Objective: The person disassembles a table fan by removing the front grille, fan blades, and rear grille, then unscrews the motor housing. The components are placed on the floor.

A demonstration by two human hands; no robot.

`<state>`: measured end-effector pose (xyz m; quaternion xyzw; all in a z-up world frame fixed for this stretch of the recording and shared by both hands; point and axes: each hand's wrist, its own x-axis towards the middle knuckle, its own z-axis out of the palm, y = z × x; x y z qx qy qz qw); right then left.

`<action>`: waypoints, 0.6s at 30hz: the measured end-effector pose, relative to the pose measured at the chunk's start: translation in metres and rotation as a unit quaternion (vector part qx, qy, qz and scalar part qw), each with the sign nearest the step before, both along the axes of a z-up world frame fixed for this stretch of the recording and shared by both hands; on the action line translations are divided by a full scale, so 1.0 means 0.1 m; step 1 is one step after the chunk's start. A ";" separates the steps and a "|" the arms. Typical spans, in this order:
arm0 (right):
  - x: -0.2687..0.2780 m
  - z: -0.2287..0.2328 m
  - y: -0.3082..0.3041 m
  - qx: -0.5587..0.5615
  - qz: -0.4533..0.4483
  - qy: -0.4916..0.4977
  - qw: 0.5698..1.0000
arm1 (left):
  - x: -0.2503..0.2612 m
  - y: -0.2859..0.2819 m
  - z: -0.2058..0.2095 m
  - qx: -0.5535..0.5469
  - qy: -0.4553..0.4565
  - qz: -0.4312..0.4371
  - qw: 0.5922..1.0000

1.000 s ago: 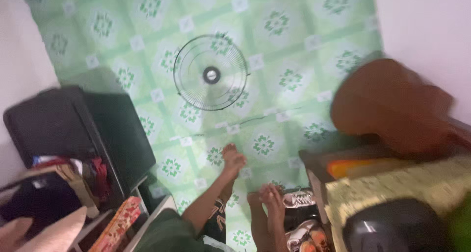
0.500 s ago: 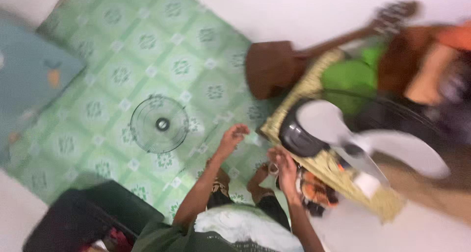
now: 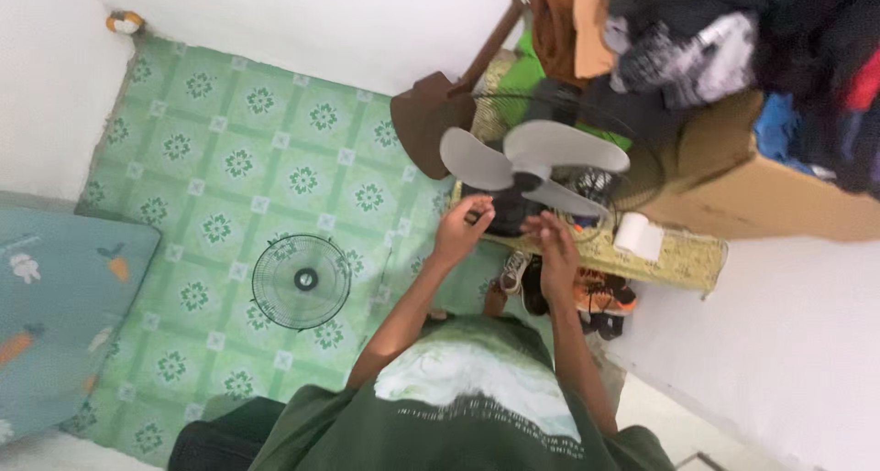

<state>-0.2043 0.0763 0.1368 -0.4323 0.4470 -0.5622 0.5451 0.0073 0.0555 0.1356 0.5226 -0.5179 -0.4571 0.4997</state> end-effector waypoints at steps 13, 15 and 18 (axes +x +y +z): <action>-0.20 0.07 -0.14 0.005 -0.025 -0.026 0.999 | -0.50 -0.23 0.34 -0.016 -0.154 0.082 0.985; -0.17 0.06 -0.16 0.010 -0.031 -0.037 0.999 | -0.51 -0.23 0.39 -0.018 -0.186 0.085 0.979; -0.15 0.05 -0.20 0.030 -0.043 -0.018 0.998 | -0.56 -0.28 0.44 -0.008 -0.237 0.103 0.966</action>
